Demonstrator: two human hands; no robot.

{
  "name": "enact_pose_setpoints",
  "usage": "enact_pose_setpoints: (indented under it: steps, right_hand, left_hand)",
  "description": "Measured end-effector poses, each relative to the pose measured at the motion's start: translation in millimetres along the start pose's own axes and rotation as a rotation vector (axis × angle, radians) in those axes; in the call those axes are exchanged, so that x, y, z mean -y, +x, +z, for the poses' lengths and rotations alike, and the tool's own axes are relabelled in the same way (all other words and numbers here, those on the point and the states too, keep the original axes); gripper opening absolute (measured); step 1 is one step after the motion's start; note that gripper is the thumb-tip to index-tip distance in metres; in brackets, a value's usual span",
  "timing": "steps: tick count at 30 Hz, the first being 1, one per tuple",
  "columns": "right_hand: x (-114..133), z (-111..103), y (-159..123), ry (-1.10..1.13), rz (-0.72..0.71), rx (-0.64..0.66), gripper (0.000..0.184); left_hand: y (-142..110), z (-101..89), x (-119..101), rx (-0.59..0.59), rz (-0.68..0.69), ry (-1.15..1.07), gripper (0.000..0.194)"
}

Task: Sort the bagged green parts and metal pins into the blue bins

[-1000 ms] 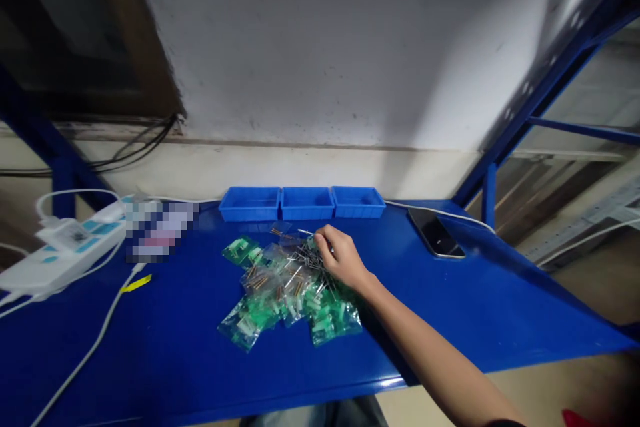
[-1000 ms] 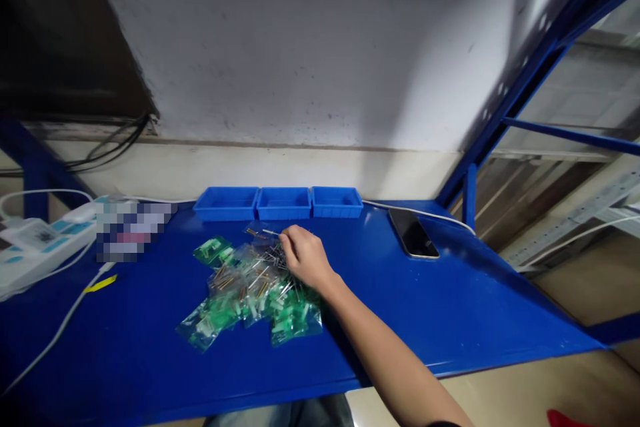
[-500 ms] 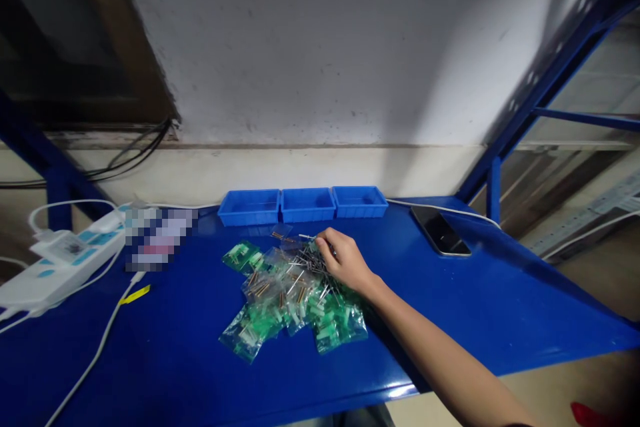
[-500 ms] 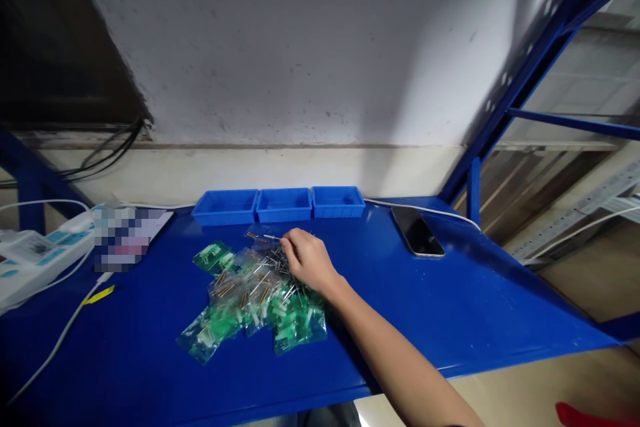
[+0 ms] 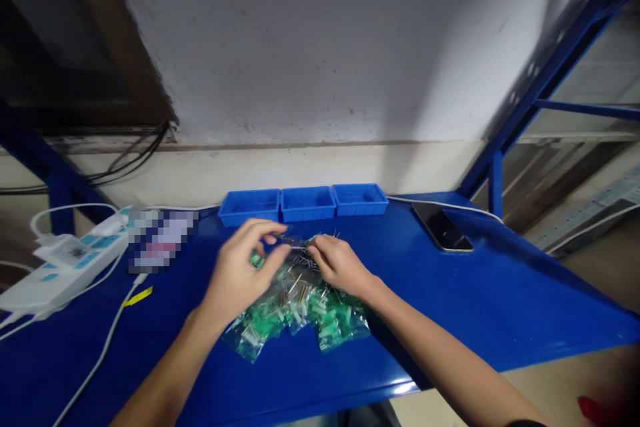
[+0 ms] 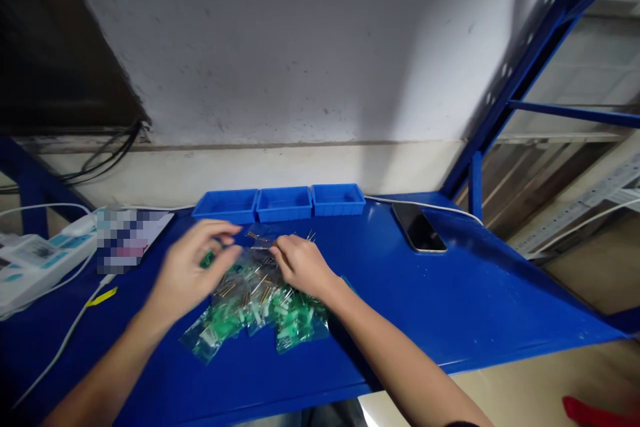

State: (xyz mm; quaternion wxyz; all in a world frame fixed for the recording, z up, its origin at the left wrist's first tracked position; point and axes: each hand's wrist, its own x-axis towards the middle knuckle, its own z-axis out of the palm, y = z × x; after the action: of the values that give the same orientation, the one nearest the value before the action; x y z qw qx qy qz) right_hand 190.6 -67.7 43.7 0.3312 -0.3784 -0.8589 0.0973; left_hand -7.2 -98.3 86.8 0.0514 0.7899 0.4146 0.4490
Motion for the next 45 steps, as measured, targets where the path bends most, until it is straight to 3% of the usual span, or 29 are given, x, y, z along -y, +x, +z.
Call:
enact_pose_setpoints:
  steps: [3, 6, 11, 21, 24, 29, 39, 42, 45]
  right_hand:
    - [3, 2, -1, 0.016, 0.000, 0.011, 0.023]
    - [4, 3, -1, 0.028, 0.009, 0.033, 0.024]
    - [10, 3, 0, 0.057, -0.004, 0.064, 0.025]
    - [7, 5, -1, -0.022, -0.090, -0.016, 0.019]
    - [6, 7, 0, -0.039, -0.061, -0.038, 0.022]
    - [10, 4, 0, -0.007, -0.056, -0.031, 0.023]
    - [8, 4, -1, -0.026, -0.141, -0.101, 0.015]
    - [5, -4, -1, -0.071, -0.181, -0.162, 0.015]
    - [5, -21, 0, -0.049, -0.231, -0.391, 0.013]
  left_hand:
    - [-5, 24.2, 10, 0.180, 0.048, 0.016, 0.019]
    - [-10, 37.7, 19, 0.189, 0.080, 0.014, 0.013]
    - [-18, 26.5, 26, 0.050, 0.067, 0.056, 0.009]
    - [-27, 31.0, 27, 0.153, -0.184, -0.047, 0.023]
    - [-27, 31.4, 25, 0.123, -0.195, -0.065, 0.013]
    - [-25, 28.1, 23, 0.065, -0.140, -0.029, 0.011]
    - [-26, 25.9, 19, 0.129, -0.210, -0.093, 0.033]
    - [-25, 24.9, 24, 0.180, -0.232, -0.113, 0.032]
    - [-22, 22.1, 34, 0.190, -0.259, -0.016, 0.027]
